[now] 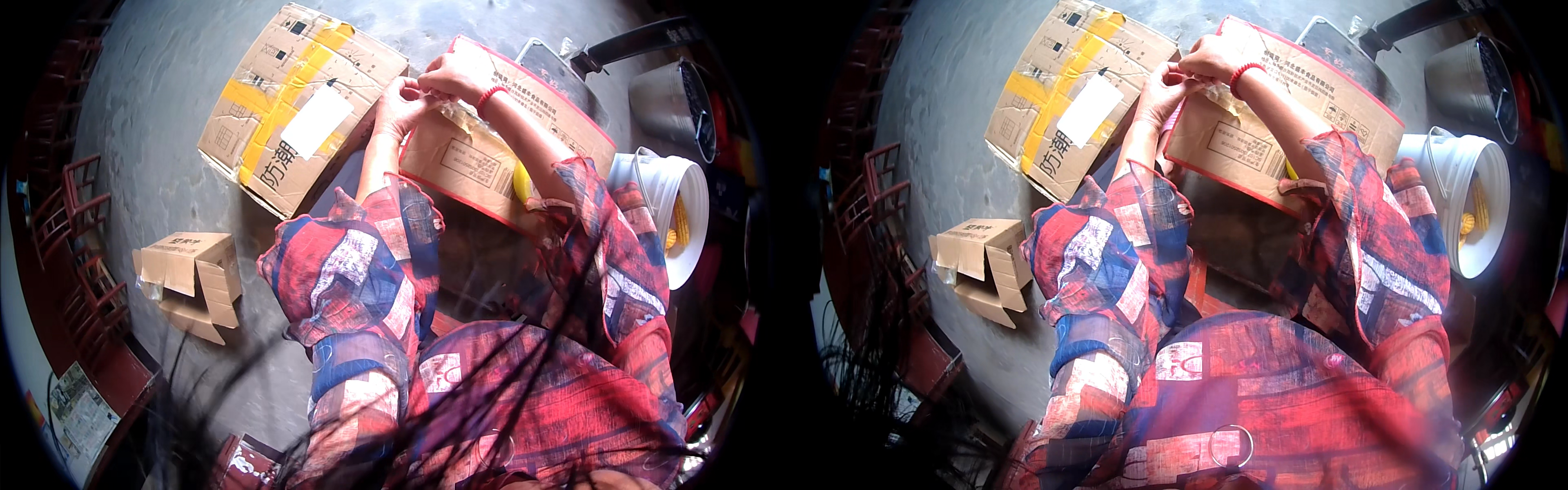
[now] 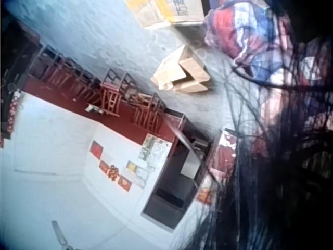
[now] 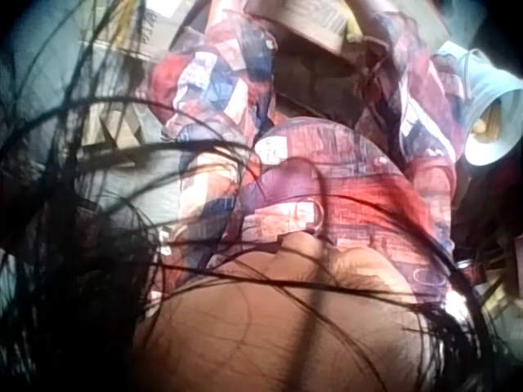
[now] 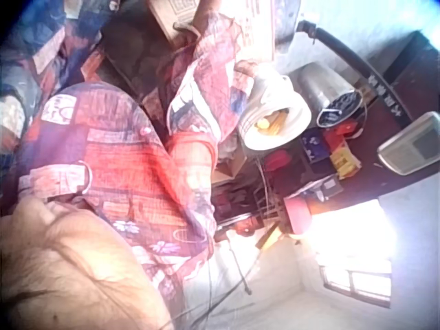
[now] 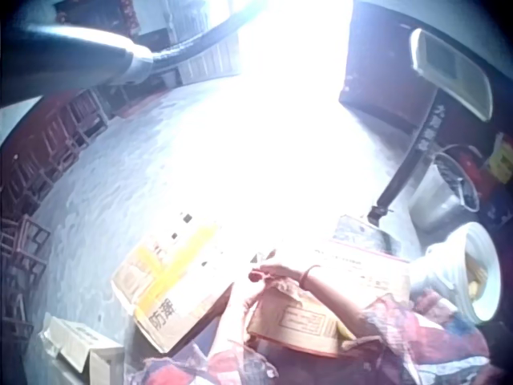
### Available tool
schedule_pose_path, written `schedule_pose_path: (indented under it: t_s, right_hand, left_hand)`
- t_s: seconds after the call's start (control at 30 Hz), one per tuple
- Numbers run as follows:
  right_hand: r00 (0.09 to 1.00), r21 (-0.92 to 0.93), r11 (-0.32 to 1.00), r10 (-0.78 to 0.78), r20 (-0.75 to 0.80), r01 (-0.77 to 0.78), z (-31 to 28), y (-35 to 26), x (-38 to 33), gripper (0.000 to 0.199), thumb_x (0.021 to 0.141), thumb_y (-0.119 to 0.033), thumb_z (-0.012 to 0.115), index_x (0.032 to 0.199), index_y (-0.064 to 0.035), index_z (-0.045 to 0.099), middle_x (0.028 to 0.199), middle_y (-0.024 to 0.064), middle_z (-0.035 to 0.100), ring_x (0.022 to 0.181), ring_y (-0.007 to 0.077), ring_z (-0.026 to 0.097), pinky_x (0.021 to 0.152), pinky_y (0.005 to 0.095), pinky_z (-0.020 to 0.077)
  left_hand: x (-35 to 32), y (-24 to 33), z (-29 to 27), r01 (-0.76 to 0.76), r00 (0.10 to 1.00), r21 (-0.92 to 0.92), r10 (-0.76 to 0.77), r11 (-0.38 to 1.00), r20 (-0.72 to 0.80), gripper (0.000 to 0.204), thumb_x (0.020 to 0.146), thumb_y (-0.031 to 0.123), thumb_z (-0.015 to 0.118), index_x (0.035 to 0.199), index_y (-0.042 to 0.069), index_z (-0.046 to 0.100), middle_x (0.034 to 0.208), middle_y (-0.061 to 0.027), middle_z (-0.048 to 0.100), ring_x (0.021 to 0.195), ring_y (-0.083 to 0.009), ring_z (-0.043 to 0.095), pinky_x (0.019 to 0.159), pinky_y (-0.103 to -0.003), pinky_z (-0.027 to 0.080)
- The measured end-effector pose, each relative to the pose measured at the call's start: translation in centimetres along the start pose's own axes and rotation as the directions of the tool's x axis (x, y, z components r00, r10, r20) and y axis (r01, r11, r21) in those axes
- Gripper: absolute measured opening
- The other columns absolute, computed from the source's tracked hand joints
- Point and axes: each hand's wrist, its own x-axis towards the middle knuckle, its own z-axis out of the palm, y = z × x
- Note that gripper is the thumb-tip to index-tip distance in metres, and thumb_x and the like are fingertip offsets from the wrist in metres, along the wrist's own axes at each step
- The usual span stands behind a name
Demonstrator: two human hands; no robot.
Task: The person tapes a cardboard box shut using a roll of yellow tape and scissors.
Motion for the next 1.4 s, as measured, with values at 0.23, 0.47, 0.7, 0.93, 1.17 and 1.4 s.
schedule_pose_path:
  t_s: [0.23,0.47,0.7,0.93,1.17,1.4]
  right_hand:
    - [0.999,-0.196,0.981,-0.018,-0.034,0.011,0.3,-0.5,0.8,0.023,0.066,-0.022,0.057,0.059,-0.0013,0.061,0.050,0.0070,0.056,0.045,0.0125,0.056,0.041,0.0254,0.0432]
    - [0.996,-0.042,0.998,0.044,-0.077,-0.047,0.6,0.2,1.1,0.027,0.060,-0.028,0.058,0.061,-0.0012,0.065,0.059,0.0134,0.061,0.059,0.0226,0.062,0.058,0.0324,0.0487]
    - [0.986,-0.276,0.961,-0.076,-0.151,0.032,1.3,0.6,2.1,0.026,0.061,-0.022,0.058,0.061,0.0030,0.062,0.054,0.0127,0.059,0.047,0.0204,0.058,0.046,0.0303,0.0459]
    - [0.991,-0.399,0.917,-0.050,-0.123,-0.003,1.4,-0.4,2.4,0.026,0.065,-0.022,0.056,0.062,0.0028,0.063,0.056,0.0145,0.060,0.052,0.0205,0.060,0.048,0.0316,0.0487]
    - [0.998,-0.067,0.997,-0.033,0.046,0.036,0.0,0.1,1.0,0.022,0.069,-0.011,0.051,0.087,-0.0049,0.061,0.066,0.0106,0.063,0.056,0.0180,0.061,0.054,0.0305,0.0510]
    - [0.732,-0.437,0.614,-0.659,0.173,0.657,0.4,2.1,-0.8,0.020,0.079,-0.005,0.053,0.098,-0.0103,0.059,0.090,0.0106,0.062,0.088,0.0261,0.059,0.082,0.0363,0.0425]
  left_hand:
    - [0.1,-0.4,0.3,-0.020,0.997,-0.250,0.001,0.968,-0.078,0.044,0.061,0.014,0.081,0.095,0.004,0.056,0.079,-0.0032,0.059,0.074,-0.0105,0.056,0.068,-0.026,0.048]
    - [0.0,-1.2,0.1,0.004,1.000,-0.300,-0.012,0.954,-0.027,0.031,0.067,0.011,0.078,0.091,0.003,0.061,0.083,-0.0045,0.063,0.077,-0.0104,0.058,0.074,-0.023,0.048]
    - [-0.2,-2.0,0.3,0.069,0.994,-0.290,-0.092,0.954,-0.064,0.020,0.071,0.015,0.075,0.082,0.003,0.065,0.076,-0.0017,0.063,0.071,-0.0078,0.056,0.065,-0.022,0.046]
    - [0.6,-2.6,0.6,0.217,0.965,-0.311,-0.252,0.925,-0.075,0.011,0.073,0.011,0.070,0.079,0.004,0.064,0.071,-0.0018,0.062,0.058,-0.0084,0.053,0.055,-0.022,0.043]
    - [0.7,-2.1,1.0,0.261,0.945,-0.393,-0.317,0.882,-0.083,0.007,0.072,0.009,0.067,0.072,0.005,0.061,0.064,-0.0032,0.059,0.051,-0.0101,0.051,0.047,-0.022,0.040]
    - [1.4,-4.1,0.6,0.258,0.944,-0.480,-0.325,0.838,-0.060,0.013,0.071,0.012,0.069,0.076,0.003,0.062,0.067,-0.0054,0.059,0.050,-0.0130,0.051,0.045,-0.026,0.041]
